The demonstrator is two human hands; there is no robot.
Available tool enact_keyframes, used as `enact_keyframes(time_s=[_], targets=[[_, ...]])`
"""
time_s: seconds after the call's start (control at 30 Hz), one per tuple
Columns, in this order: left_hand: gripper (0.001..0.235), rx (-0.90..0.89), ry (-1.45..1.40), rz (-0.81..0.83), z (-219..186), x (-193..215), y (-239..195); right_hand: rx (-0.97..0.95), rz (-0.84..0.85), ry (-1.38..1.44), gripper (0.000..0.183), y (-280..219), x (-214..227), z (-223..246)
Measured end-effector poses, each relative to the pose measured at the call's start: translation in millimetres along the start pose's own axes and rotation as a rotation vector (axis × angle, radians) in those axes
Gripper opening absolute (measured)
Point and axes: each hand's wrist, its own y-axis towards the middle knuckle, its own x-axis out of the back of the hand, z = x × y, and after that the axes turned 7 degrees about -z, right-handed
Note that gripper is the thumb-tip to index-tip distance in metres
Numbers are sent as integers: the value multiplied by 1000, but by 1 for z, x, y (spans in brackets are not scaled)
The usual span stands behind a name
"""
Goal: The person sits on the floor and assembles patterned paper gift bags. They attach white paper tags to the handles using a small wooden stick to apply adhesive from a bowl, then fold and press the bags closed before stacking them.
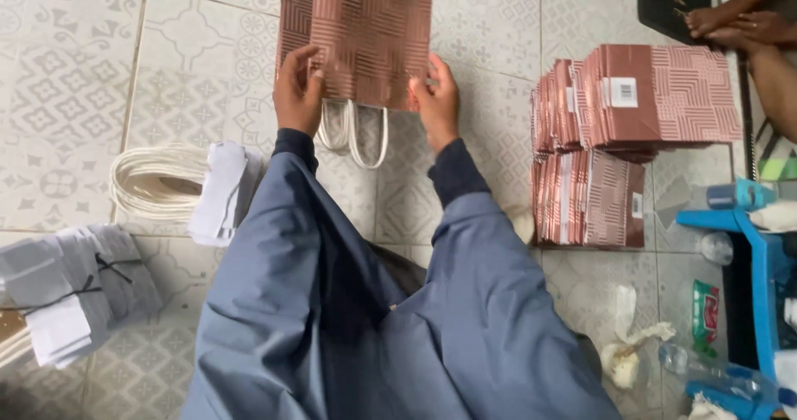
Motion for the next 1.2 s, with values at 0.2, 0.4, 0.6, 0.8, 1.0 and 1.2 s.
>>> enact_keyframes(time_s=[0.2,0.4,0.6,0.8,1.0,1.2], targets=[[39,-1,672,-32,130,13,8,336,140,-649,60,34,-53,-120],[56,-67,649,-17,137,3,3,371,272,-527,23,4,-55,-86],[51,-203,638,-47,119,17,0,-118,386,-568,72,-19,-6,0],[47,-328,534,-19,-18,-36,-35,137,249,-322,61,-63,135,85],[42,-486,251,188,-137,-174,-122,475,-26,-175,56,-95,310,101],[43,-432,95,532,-158,-304,-234,273,-455,-426,43,-118,494,24]])
